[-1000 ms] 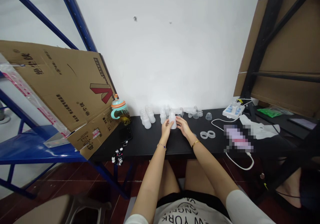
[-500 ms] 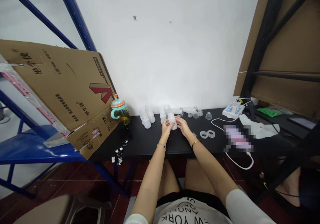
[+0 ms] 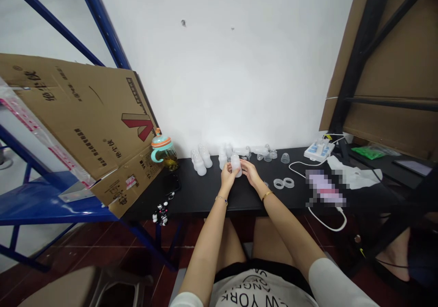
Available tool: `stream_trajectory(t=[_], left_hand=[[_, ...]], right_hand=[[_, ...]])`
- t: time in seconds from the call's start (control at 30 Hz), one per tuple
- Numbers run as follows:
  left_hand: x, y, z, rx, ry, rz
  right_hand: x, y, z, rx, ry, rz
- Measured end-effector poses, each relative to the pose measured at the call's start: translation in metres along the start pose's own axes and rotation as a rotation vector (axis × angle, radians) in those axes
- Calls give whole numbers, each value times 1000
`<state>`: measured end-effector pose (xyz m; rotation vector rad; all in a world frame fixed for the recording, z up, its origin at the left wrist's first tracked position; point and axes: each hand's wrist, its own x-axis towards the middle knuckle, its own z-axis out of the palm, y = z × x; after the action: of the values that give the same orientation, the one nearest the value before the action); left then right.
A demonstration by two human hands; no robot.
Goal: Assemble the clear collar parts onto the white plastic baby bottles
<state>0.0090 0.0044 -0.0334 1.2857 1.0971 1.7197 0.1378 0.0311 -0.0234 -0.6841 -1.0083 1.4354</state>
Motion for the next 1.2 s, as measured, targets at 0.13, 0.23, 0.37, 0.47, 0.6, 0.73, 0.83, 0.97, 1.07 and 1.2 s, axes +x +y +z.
stream_trajectory(t=[0.13, 0.23, 0.37, 0.47, 0.6, 0.73, 0.83, 0.97, 1.07, 1.2], left_hand=[[-1, -3, -2, 148, 26, 24], [-1, -4, -3, 222, 20, 26], [-2, -3, -4, 250, 22, 13], [-3, -2, -4, 270, 22, 14], [-2, -4, -5, 279, 31, 10], [-1, -7, -6, 243, 34, -6], [-1, -5, -5, 241, 36, -8], [-3, 0, -5, 261, 61, -21], [-4, 4, -5, 339, 81, -41], [-4, 5, -6, 395, 127, -50]], right_hand=[[2, 1, -1, -8, 13, -3], [1, 2, -1, -17, 15, 0], [1, 3, -1, -34, 11, 2], [1, 3, -1, -48, 6, -4], [1, 3, -1, -65, 2, -14], [1, 4, 0, -91, 10, -29], [0, 4, 1, -119, 36, -62], [2, 1, -1, -157, 192, -201], [5, -1, -6, -175, 349, -289], [8, 0, -13, -198, 472, -307]])
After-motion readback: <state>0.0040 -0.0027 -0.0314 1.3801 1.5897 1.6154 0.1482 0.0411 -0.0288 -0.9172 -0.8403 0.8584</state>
